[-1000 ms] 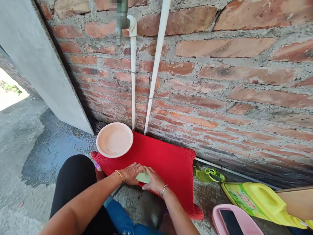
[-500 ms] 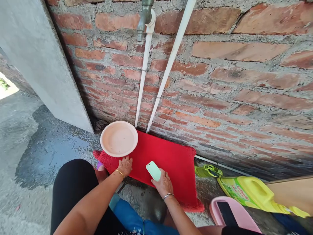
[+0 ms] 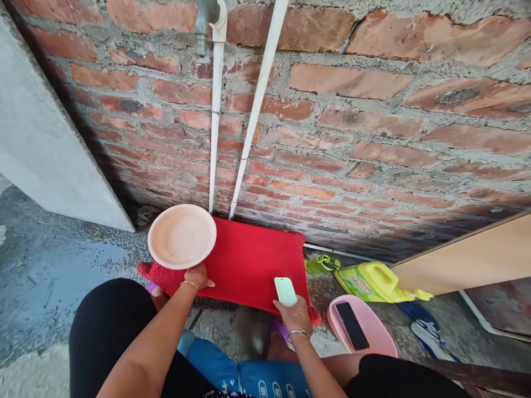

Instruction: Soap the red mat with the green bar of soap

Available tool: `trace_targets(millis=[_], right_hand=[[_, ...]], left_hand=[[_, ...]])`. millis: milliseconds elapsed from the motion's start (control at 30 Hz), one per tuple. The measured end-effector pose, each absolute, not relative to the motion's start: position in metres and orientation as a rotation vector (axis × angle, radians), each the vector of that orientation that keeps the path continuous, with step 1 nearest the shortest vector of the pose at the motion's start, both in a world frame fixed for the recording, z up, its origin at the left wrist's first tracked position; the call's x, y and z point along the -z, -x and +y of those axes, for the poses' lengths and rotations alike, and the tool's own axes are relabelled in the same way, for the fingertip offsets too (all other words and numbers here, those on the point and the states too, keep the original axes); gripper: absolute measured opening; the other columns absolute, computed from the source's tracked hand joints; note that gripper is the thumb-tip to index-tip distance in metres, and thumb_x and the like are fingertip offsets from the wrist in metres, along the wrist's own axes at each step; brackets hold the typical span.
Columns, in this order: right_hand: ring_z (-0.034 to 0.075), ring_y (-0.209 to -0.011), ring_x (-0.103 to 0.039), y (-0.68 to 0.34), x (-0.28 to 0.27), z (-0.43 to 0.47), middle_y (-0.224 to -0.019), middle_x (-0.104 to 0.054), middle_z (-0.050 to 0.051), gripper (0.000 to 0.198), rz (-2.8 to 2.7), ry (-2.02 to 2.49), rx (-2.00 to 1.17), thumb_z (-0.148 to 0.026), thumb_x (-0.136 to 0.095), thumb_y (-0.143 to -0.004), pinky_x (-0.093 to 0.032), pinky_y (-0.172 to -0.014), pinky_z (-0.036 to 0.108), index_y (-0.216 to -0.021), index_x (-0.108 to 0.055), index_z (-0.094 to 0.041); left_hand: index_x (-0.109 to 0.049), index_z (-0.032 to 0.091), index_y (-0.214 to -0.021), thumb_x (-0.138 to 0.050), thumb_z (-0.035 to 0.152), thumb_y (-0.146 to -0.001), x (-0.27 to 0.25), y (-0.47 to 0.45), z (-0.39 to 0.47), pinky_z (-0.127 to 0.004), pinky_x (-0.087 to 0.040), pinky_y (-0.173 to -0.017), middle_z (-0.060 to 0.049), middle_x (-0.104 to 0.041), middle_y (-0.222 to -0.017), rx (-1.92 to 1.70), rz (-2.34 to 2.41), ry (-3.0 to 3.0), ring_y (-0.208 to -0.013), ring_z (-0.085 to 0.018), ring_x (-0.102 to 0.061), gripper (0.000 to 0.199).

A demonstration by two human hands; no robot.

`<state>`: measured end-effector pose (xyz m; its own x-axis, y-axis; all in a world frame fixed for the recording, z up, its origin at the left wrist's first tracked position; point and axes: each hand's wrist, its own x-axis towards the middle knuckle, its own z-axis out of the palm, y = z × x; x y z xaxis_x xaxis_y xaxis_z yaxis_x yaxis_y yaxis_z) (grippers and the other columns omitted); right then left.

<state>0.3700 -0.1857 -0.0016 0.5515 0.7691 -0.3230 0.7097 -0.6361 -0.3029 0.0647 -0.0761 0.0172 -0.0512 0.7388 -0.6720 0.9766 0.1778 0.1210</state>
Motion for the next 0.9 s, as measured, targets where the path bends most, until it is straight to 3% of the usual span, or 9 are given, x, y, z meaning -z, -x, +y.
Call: trace_targets(millis=[100,300,533,667,800,900], right_hand=[[0.026,-0.093,-0.066,-0.351,0.012,-0.187,-0.11,-0.066,0.015,0.063,-1.381,2.556,-0.6,-0.056,-0.065,-0.074,-0.052,-0.073,0.035,-0.12,-0.053,-0.016],[0.02,-0.103,-0.059,-0.313,0.025,-0.18,-0.12,-0.059,0.008,0.04,-1.456,2.523,-0.638,-0.044,-0.055,-0.091,-0.05,-0.089,0.042,-0.121,-0.056,-0.018],[0.029,-0.1,-0.064,-0.394,-0.001,-0.203,-0.113,-0.065,0.014,0.062,-1.035,2.868,-0.637,-0.053,-0.064,-0.074,-0.049,-0.083,0.04,-0.124,-0.054,-0.016],[0.031,-0.106,-0.062,-0.396,-0.007,-0.206,-0.122,-0.061,0.018,0.066,-0.977,2.952,-0.599,-0.053,-0.062,-0.074,-0.046,-0.088,0.044,-0.126,-0.051,-0.015],[0.033,-0.111,-0.058,-0.395,-0.01,-0.203,-0.128,-0.056,0.019,0.088,-1.021,2.939,-0.594,-0.062,-0.058,-0.073,-0.046,-0.088,0.044,-0.142,-0.035,-0.013],[0.03,-0.106,-0.06,-0.401,-0.013,-0.2,-0.121,-0.058,0.015,0.084,-1.152,2.869,-0.554,-0.057,-0.055,-0.078,-0.047,-0.084,0.04,-0.147,-0.029,-0.018]], left_hand=[[-0.054,0.017,-0.128,-0.082,0.046,-0.055,-0.018,-0.066,-0.073,-0.041,-0.047,-0.099,-0.019,-0.058,-0.133,0.523,1.821,-1.621,-0.124,-0.034,-0.053,0.084],[-0.054,0.014,-0.128,-0.082,0.047,-0.055,-0.017,-0.07,-0.069,-0.039,-0.048,-0.097,-0.022,-0.058,-0.131,0.596,1.836,-1.599,-0.122,-0.034,-0.054,0.086],[-0.057,0.014,-0.125,-0.082,0.043,-0.055,-0.014,-0.074,-0.065,-0.037,-0.05,-0.094,-0.021,-0.06,-0.13,0.639,1.831,-1.592,-0.119,-0.033,-0.058,0.08],[-0.059,0.012,-0.123,-0.083,0.043,-0.053,-0.009,-0.075,-0.061,-0.037,-0.049,-0.095,-0.021,-0.06,-0.129,0.66,1.814,-1.634,-0.12,-0.034,-0.057,0.08],[-0.063,0.014,-0.117,-0.083,0.043,-0.052,-0.005,-0.077,-0.057,-0.037,-0.049,-0.095,-0.02,-0.062,-0.127,0.698,1.804,-1.66,-0.118,-0.035,-0.058,0.074],[-0.065,0.014,-0.113,-0.083,0.042,-0.051,-0.002,-0.078,-0.055,-0.038,-0.05,-0.093,-0.02,-0.065,-0.123,0.715,1.804,-1.649,-0.114,-0.035,-0.06,0.071]])
